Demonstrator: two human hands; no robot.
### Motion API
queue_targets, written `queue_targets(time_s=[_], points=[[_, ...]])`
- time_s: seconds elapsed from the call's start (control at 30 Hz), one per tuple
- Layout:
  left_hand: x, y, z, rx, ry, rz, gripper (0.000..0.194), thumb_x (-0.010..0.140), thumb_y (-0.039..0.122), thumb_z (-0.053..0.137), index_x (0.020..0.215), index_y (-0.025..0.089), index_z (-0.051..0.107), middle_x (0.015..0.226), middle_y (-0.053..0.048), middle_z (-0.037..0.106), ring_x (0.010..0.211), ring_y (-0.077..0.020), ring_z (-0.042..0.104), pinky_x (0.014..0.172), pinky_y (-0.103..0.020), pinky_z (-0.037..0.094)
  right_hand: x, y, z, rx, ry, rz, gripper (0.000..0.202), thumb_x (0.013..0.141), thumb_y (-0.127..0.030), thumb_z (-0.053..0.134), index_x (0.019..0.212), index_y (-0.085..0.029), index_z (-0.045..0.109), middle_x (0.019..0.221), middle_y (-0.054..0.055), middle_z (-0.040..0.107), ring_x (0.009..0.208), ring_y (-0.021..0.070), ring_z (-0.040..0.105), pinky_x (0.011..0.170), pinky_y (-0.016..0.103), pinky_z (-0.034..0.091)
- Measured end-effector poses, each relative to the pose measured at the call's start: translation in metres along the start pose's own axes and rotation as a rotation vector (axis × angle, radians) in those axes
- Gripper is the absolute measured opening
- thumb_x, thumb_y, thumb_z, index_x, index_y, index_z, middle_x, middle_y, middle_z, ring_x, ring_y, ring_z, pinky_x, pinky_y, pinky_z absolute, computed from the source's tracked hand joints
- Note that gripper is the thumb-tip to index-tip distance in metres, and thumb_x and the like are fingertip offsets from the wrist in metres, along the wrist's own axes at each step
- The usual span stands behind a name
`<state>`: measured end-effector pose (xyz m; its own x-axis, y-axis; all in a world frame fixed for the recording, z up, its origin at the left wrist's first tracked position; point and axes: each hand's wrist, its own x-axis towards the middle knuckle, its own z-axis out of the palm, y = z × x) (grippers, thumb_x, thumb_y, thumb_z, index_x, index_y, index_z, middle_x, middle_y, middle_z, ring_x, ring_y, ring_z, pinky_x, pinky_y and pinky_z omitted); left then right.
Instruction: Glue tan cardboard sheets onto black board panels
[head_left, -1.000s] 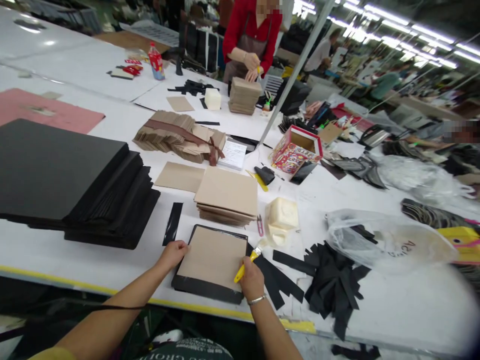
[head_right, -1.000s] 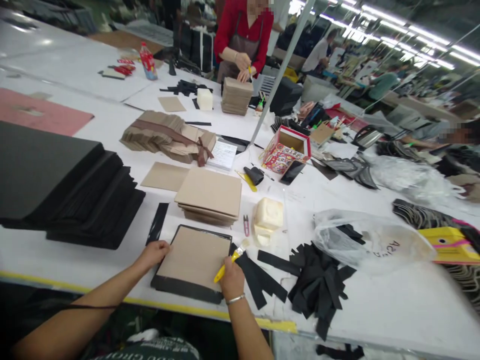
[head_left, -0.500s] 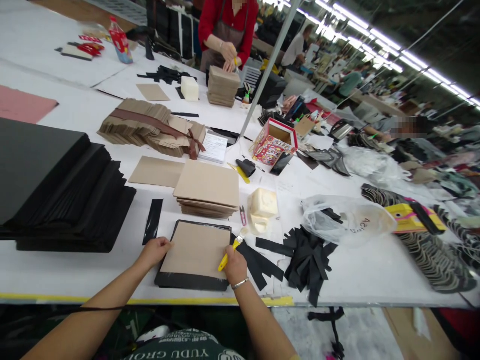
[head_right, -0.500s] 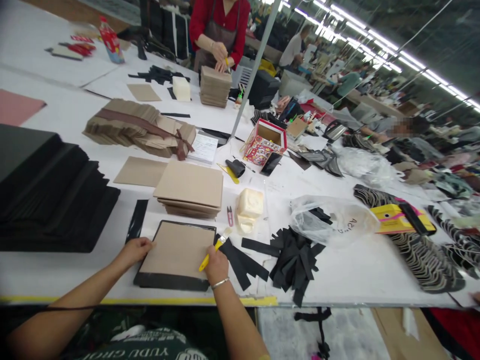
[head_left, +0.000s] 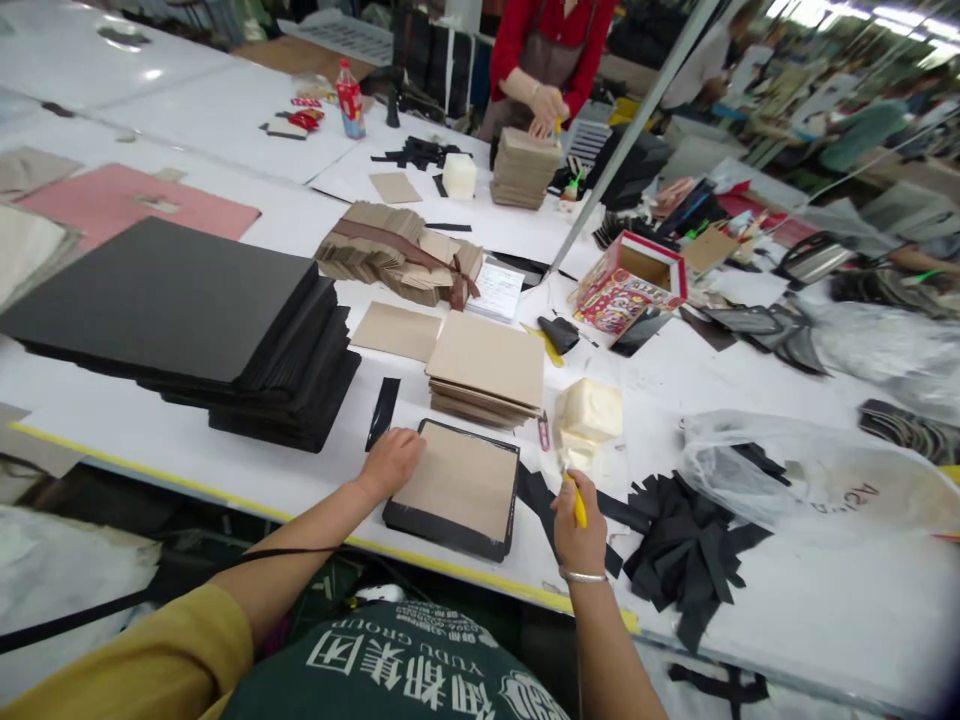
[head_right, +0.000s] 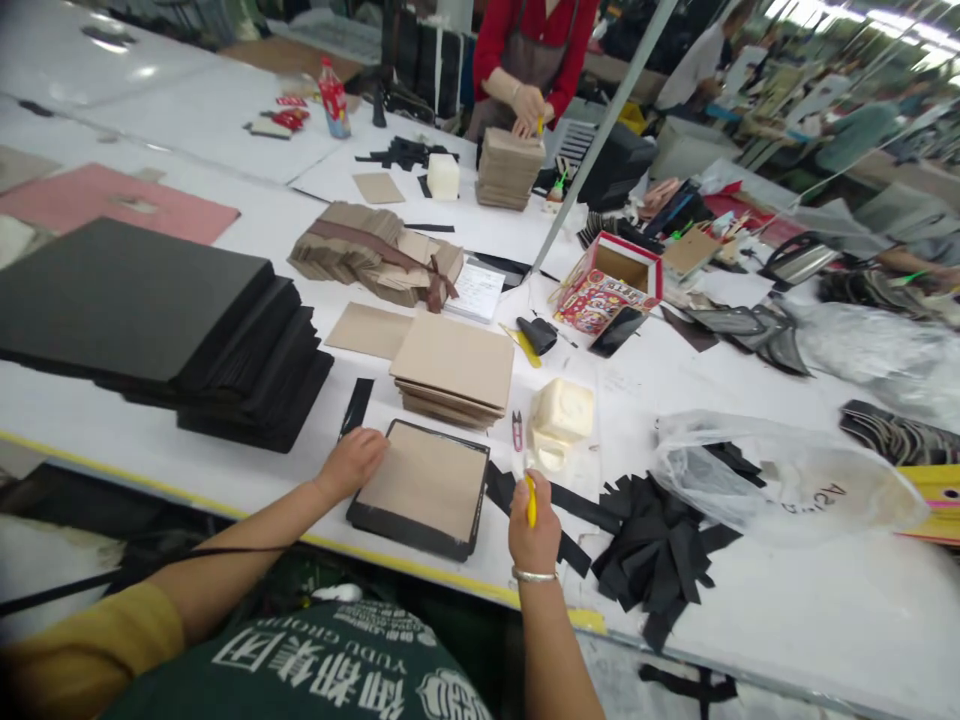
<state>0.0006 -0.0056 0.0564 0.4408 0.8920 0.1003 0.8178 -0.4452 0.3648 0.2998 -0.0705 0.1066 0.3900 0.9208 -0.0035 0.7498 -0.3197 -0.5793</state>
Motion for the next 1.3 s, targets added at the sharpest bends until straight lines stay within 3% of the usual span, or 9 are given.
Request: queue_targets(time_s=[0.07, 0.13, 0.3, 0.43, 0.53, 0.77, 0.97, 1.1, 1.3], points=[[-0.005, 0.018, 0.013, -0.036, -0.058, 0.176, 0.025, 0.083, 0.025, 0.043, 0.104, 0.019, 0.056, 0.107, -0.008, 0.056, 0.102, -0.0210, 0.045, 0.088, -0.036, 0.034, 0.005, -0.016, -0.002, 0.296, -0.060, 0.048, 0.044, 0.088, -0.046, 0.026, 0.106, -0.016, 0.052, 0.061, 0.000, 0.054, 0.047, 0.0104, 0.048, 0.048, 0.022, 0.039], [-0.010, 0.032, 0.029, -0.058, -0.107, 0.252, 0.033, 0.079, 0.030, 0.052, 0.111, 0.022, 0.053, 0.118, -0.006, 0.051, 0.110, -0.0228, 0.040, 0.095, -0.039, 0.029, 0.012, -0.038, 0.011, 0.474, -0.161, 0.082, 0.040, 0.086, -0.045, 0.031, 0.095, -0.015, 0.056, 0.058, -0.001, 0.052, 0.043, 0.0090, 0.046, 0.044, 0.021, 0.040], [-0.019, 0.035, 0.054, -0.070, -0.128, 0.233, 0.041, 0.077, 0.035, 0.056, 0.116, 0.024, 0.050, 0.127, -0.004, 0.047, 0.118, -0.0225, 0.035, 0.103, -0.042, 0.020, 0.024, -0.091, 0.082, 0.578, -0.331, 0.099, 0.027, 0.082, -0.038, 0.041, 0.087, -0.015, 0.055, 0.053, -0.002, 0.052, 0.039, 0.0083, 0.047, 0.040, 0.018, 0.039], [-0.020, 0.031, 0.056, -0.059, -0.150, 0.225, 0.043, 0.077, 0.034, 0.056, 0.119, 0.024, 0.049, 0.127, -0.004, 0.048, 0.119, -0.0228, 0.036, 0.103, -0.043, 0.021, 0.026, -0.100, 0.125, 0.551, -0.394, 0.088, 0.025, 0.083, -0.035, 0.040, 0.084, -0.016, 0.055, 0.053, -0.002, 0.055, 0.038, 0.0078, 0.047, 0.039, 0.017, 0.039], [-0.020, 0.032, 0.056, -0.049, -0.162, 0.215, 0.042, 0.077, 0.031, 0.056, 0.118, 0.025, 0.050, 0.128, -0.004, 0.047, 0.118, -0.0227, 0.038, 0.103, -0.042, 0.022, 0.027, -0.078, 0.122, 0.481, -0.364, 0.117, 0.024, 0.082, -0.036, 0.041, 0.079, -0.017, 0.056, 0.053, -0.002, 0.055, 0.039, 0.0075, 0.049, 0.040, 0.017, 0.040], [-0.023, 0.031, 0.059, -0.023, -0.146, 0.225, 0.041, 0.077, 0.031, 0.055, 0.118, 0.026, 0.052, 0.130, -0.004, 0.046, 0.118, -0.0227, 0.039, 0.103, -0.041, 0.022, 0.030, -0.005, 0.054, 0.405, -0.179, 0.279, 0.029, 0.079, -0.041, 0.044, 0.078, -0.016, 0.057, 0.049, -0.001, 0.053, 0.037, 0.0092, 0.048, 0.038, 0.018, 0.038], [-0.021, 0.032, 0.059, 0.005, -0.157, 0.239, 0.040, 0.079, 0.033, 0.053, 0.118, 0.026, 0.052, 0.129, -0.005, 0.047, 0.117, -0.0237, 0.039, 0.102, -0.042, 0.023, 0.024, 0.006, 0.030, 0.430, -0.114, 0.291, 0.030, 0.078, -0.043, 0.045, 0.080, -0.016, 0.058, 0.049, -0.002, 0.053, 0.038, 0.0095, 0.048, 0.039, 0.019, 0.039], [-0.019, 0.039, 0.056, 0.015, -0.169, 0.216, 0.041, 0.077, 0.030, 0.055, 0.117, 0.025, 0.052, 0.129, -0.006, 0.046, 0.117, -0.0246, 0.038, 0.101, -0.043, 0.024, 0.013, -0.028, 0.052, 0.543, -0.150, 0.160, 0.032, 0.080, -0.045, 0.043, 0.085, -0.016, 0.058, 0.054, -0.002, 0.055, 0.041, 0.0091, 0.050, 0.041, 0.019, 0.041], [-0.020, 0.047, 0.062, 0.048, -0.156, 0.205, 0.034, 0.078, 0.031, 0.052, 0.110, 0.020, 0.057, 0.119, -0.011, 0.053, 0.116, -0.0273, 0.041, 0.096, -0.044, 0.031, 0.005, -0.091, 0.127, 0.564, -0.316, -0.006, 0.027, 0.082, -0.039, 0.040, 0.082, -0.019, 0.059, 0.061, -0.002, 0.060, 0.055, 0.0090, 0.056, 0.051, 0.017, 0.044]])
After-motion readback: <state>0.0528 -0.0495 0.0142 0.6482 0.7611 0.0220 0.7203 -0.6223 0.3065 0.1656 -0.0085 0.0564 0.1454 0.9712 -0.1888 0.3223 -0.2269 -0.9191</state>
